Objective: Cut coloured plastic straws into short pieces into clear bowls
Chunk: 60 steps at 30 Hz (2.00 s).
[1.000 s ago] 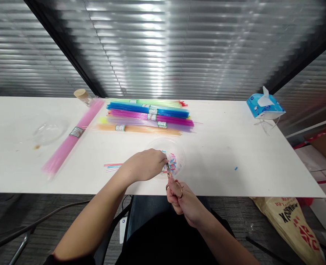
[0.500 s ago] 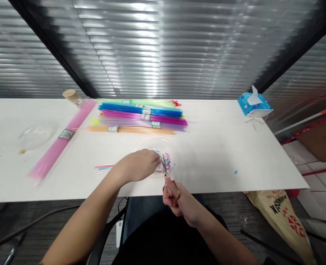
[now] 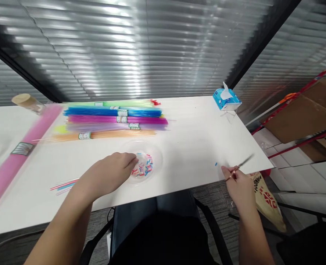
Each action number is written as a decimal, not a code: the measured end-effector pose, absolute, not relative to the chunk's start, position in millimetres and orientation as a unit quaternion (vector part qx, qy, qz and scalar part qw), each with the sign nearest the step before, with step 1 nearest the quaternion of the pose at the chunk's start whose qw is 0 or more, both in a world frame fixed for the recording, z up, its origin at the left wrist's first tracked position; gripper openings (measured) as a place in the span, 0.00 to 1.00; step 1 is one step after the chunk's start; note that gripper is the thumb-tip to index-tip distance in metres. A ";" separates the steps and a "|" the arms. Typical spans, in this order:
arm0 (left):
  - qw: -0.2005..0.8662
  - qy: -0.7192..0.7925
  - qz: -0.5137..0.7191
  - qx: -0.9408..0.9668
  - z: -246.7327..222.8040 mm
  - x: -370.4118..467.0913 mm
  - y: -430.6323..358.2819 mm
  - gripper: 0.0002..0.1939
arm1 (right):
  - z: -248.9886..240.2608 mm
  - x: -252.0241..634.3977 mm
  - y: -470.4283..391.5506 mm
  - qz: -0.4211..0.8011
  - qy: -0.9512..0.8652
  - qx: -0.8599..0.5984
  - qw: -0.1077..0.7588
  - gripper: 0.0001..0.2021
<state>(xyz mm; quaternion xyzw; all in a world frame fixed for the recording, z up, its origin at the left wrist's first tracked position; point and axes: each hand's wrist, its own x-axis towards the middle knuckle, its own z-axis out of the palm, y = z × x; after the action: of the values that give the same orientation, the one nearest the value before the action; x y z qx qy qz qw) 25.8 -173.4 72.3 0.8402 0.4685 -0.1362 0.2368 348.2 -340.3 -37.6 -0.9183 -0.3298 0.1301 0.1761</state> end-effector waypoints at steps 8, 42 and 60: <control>0.239 0.493 -0.153 0.823 73.4 16.9 -178.3 0.21 | -20.9 339.2 -294.9 0.164 -0.359 -0.917 -0.061 0.23; 0.292 0.506 0.003 0.812 77.1 1.0 -197.3 0.19 | 31.2 176.0 -223.8 0.441 -0.629 -0.543 0.339 0.18; 0.386 0.502 0.068 0.771 82.6 9.0 -206.5 0.15 | 22.5 160.4 -223.9 0.520 -0.569 -0.468 0.433 0.19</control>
<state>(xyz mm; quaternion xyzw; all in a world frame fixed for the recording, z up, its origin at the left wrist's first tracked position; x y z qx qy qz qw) 9.0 -206.5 82.6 0.7706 0.5023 0.0679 0.3863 160.4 -223.9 22.5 -0.4676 -0.5689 0.5202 0.4326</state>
